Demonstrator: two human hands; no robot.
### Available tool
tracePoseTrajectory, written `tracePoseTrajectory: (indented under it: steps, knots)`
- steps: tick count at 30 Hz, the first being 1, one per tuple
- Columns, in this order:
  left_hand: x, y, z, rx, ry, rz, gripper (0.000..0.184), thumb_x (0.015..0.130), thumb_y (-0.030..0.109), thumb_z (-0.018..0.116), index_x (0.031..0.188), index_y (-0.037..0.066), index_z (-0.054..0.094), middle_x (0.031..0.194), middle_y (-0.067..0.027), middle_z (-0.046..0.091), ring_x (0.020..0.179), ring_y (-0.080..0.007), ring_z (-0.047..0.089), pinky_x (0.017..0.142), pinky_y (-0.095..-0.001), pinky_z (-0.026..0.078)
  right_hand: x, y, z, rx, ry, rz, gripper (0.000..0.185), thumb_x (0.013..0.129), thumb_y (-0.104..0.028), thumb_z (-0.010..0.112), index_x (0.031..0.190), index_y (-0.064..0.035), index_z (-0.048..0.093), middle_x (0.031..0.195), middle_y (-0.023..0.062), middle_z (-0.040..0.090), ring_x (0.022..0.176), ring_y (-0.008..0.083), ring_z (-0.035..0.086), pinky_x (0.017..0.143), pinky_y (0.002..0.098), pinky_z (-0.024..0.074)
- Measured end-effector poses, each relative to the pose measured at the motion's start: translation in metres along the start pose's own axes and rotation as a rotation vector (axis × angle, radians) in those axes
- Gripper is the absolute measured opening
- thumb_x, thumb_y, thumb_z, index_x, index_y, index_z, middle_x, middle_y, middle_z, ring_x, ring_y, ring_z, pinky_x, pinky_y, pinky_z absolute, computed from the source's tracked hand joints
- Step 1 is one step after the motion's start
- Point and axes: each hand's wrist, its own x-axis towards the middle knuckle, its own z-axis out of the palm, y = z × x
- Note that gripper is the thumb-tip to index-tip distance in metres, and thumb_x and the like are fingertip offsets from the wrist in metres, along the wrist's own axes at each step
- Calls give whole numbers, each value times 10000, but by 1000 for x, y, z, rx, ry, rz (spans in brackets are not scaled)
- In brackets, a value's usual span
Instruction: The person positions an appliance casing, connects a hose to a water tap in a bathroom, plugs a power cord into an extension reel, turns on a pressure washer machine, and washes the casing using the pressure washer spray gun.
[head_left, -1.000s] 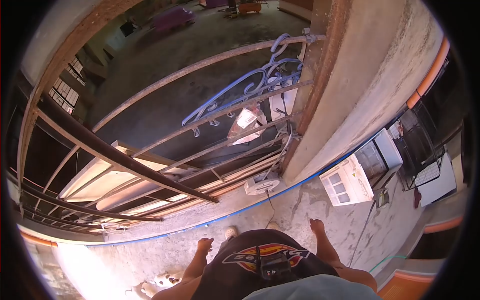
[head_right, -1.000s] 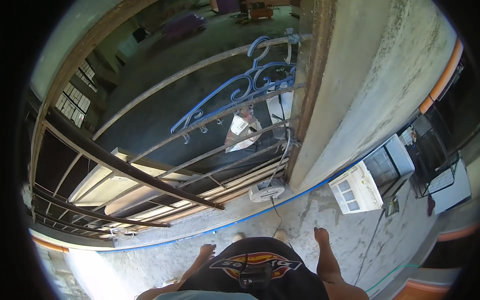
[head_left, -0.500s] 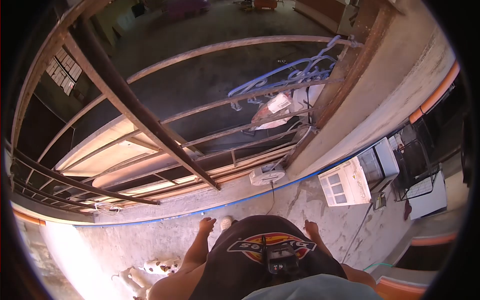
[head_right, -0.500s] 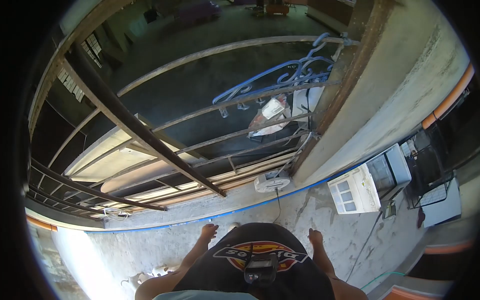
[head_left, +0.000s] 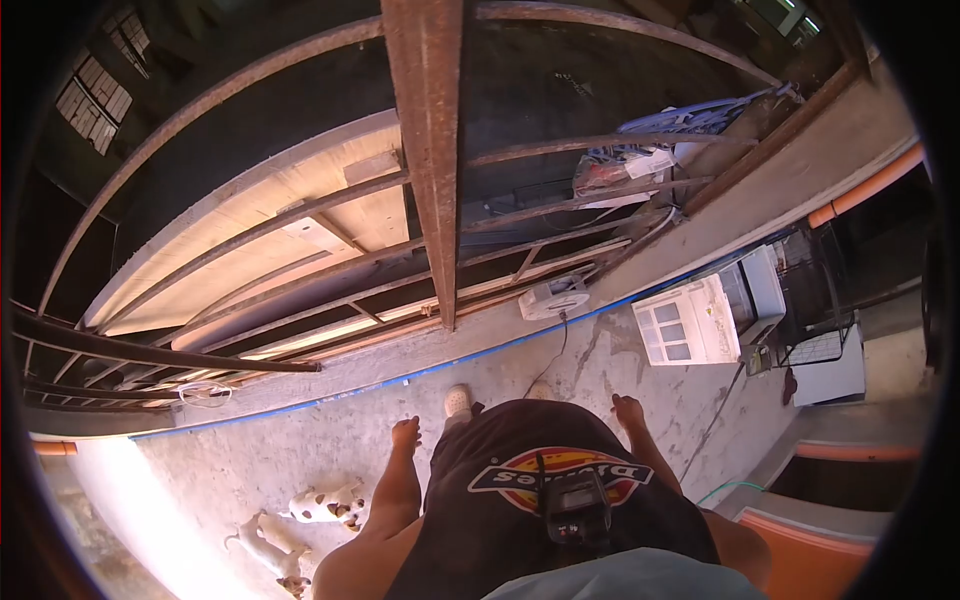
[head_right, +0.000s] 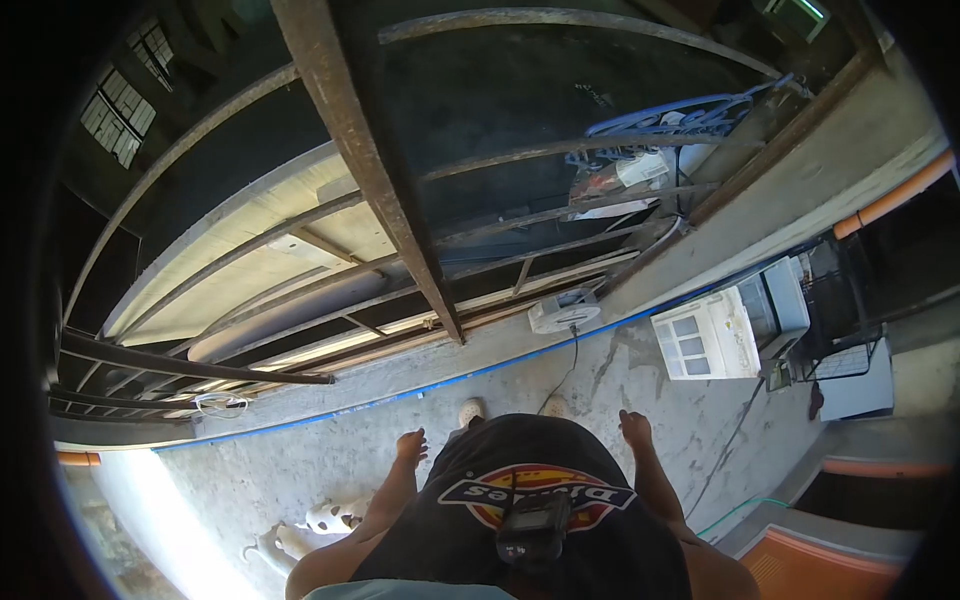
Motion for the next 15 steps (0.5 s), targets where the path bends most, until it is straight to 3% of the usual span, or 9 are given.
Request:
tracePoseTrajectory:
  steps: [2, 6, 9, 11, 15]
  knots:
    - [6, 3, -9, -1, -1, 13, 344, 773, 263, 630, 1015, 25, 576, 767, -54, 590, 583, -160, 536, 482, -328, 452, -8, -9, 9, -172, -31, -212, 328, 849, -290, 379, 757, -48, 581, 772, 169, 640, 728, 351, 605, 703, 440, 455]
    - [20, 14, -27, 19, -52, 44, 346, 771, 260, 634, 1023, 30, 577, 784, -54, 596, 602, -156, 539, 501, -326, 457, -39, -25, 33, -49, -57, -85, 317, 845, -293, 382, 776, -38, 557, 775, 174, 637, 727, 349, 606, 693, 447, 456]
    - [26, 26, -42, 30, -51, 70, 348, 770, 261, 638, 1024, 31, 580, 792, -53, 601, 621, -153, 545, 515, -327, 462, -56, -24, 56, 60, -85, 40, 195, 820, -228, 461, 793, -42, 513, 743, 178, 623, 715, 345, 608, 648, 451, 463]
    - [33, 34, -52, 50, -50, 89, 348, 774, 263, 637, 1025, 29, 583, 800, -52, 606, 630, -153, 551, 523, -330, 467, -69, -24, 64, -70, -62, -148, 137, 783, -183, 537, 794, -48, 515, 722, 181, 609, 713, 350, 602, 624, 460, 460]
    - [44, 47, -67, 84, -42, 109, 358, 783, 275, 631, 1040, 32, 578, 816, -50, 603, 663, -153, 559, 549, -335, 473, -80, -31, 67, -114, -62, -127, 134, 749, -150, 587, 801, -52, 512, 703, 179, 596, 712, 353, 598, 607, 461, 458]
